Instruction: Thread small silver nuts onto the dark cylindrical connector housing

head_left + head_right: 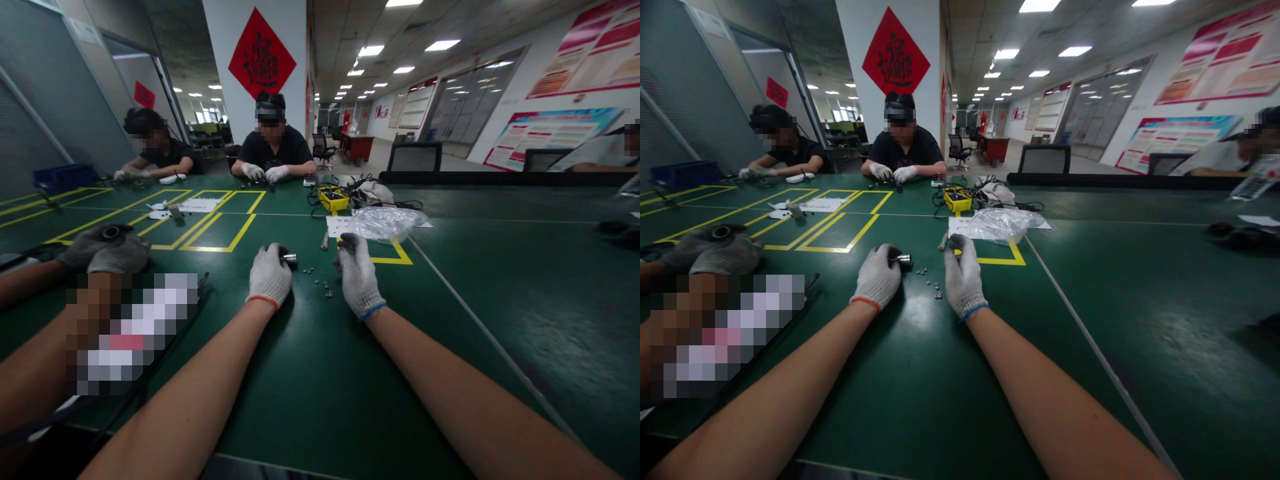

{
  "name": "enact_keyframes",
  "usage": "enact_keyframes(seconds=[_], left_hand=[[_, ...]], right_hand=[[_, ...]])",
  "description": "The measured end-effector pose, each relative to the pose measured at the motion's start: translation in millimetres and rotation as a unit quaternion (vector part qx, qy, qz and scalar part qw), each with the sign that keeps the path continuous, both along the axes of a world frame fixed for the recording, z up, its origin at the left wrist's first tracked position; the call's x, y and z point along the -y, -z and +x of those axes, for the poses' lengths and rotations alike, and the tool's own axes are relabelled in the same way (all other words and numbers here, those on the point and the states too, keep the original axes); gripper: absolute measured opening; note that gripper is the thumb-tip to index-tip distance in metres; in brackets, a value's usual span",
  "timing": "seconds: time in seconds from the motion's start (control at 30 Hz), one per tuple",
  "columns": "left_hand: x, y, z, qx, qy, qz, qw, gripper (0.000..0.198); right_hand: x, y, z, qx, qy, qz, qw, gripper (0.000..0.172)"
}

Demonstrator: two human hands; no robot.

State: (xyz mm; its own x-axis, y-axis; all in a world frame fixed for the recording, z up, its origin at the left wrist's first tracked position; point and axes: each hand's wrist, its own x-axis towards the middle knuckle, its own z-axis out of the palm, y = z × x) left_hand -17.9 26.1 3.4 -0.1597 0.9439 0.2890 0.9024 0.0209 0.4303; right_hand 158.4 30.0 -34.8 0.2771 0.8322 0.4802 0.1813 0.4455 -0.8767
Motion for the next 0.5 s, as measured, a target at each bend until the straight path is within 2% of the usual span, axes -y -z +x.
enact_keyframes(seconds=[0.13, 0.23, 0.5], left_hand=[[4.8, -1.8, 2.6, -0.035, -0.014, -0.032, 0.999, 0.023], [9.5, 2.3, 5.1, -0.079, -0.006, -0.054, 0.995, 0.029], [16.0, 12.4, 7.6, -0.140, 0.067, -0.058, 0.986, 0.052]], right_hand=[[0.4, -2.1, 0.4, 0.003, 0.010, -0.013, 1.000, 0.039], [-0.2, -3.5, 0.2, -0.018, 0.016, -0.027, 0.999, 0.038], [-5.0, 1.9, -0.2, -0.036, 0.029, -0.041, 0.998, 0.036]])
